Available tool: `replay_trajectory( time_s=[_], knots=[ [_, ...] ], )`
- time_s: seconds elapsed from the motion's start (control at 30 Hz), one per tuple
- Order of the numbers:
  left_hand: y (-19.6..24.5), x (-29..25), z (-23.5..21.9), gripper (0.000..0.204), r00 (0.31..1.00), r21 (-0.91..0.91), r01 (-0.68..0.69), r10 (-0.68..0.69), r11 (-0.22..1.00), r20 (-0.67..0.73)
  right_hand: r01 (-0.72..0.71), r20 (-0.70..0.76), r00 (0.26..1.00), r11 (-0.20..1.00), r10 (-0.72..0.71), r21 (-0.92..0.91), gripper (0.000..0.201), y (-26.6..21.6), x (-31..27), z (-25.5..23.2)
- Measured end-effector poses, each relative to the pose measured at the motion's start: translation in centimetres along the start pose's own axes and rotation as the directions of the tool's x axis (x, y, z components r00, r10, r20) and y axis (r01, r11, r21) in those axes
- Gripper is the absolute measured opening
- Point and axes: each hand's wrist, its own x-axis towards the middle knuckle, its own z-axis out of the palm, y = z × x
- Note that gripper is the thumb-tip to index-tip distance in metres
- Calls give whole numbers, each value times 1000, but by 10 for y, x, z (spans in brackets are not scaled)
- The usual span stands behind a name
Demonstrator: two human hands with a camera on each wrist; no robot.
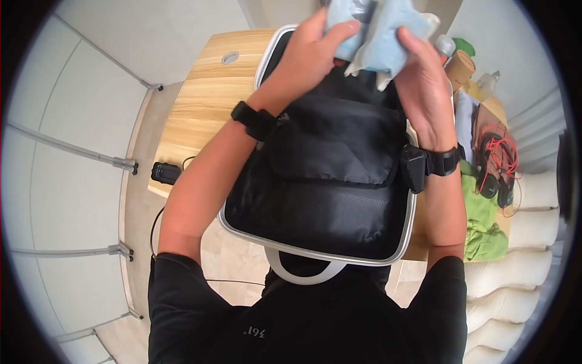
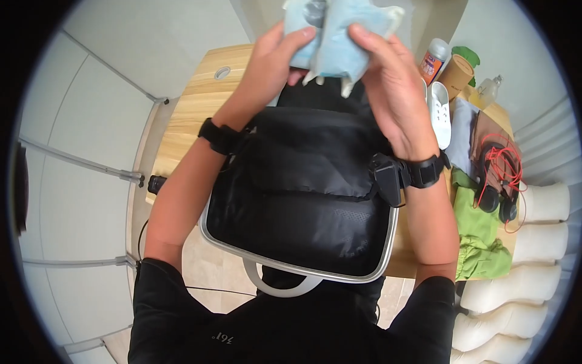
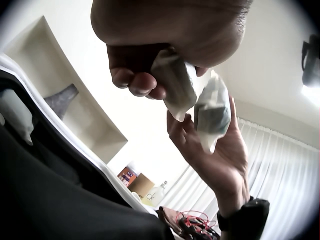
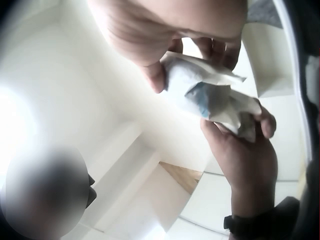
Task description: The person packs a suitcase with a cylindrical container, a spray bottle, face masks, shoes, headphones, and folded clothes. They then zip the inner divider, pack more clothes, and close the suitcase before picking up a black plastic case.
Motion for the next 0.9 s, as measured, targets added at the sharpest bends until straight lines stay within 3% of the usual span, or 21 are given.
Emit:
replay_trajectory(
  time_s=[0.07,0.13,0.2,0.33,0.67,0.73,0.77,0.9],
  knots=[
    [1,-5,17,23,1000,-167,-20,23,986,11,-92,64,994,994,88,62,30,8,1,-5],
    [4,-10,20,23,999,-138,11,-3,990,54,-105,90,992,976,89,190,29,10,2,-8],
    [3,-11,17,26,996,-153,-75,81,985,36,-83,84,994,979,68,187,31,3,5,-11],
    [8,-17,8,32,993,-67,-114,115,991,8,-48,55,998,975,36,219,38,-9,4,-14],
    [25,-35,20,37,993,-28,-119,118,993,-9,-131,291,955,960,55,249,33,-26,-5,-13],
    [23,-32,28,34,991,-66,-132,131,989,-21,-60,311,950,991,20,120,31,-24,0,-9],
    [23,-32,32,34,992,-62,-128,127,990,-22,-61,220,974,997,47,57,31,-26,0,-3],
    [21,-24,46,43,999,-72,-34,35,997,8,-65,218,972,992,88,-106,37,-26,8,-9]
  ],
)
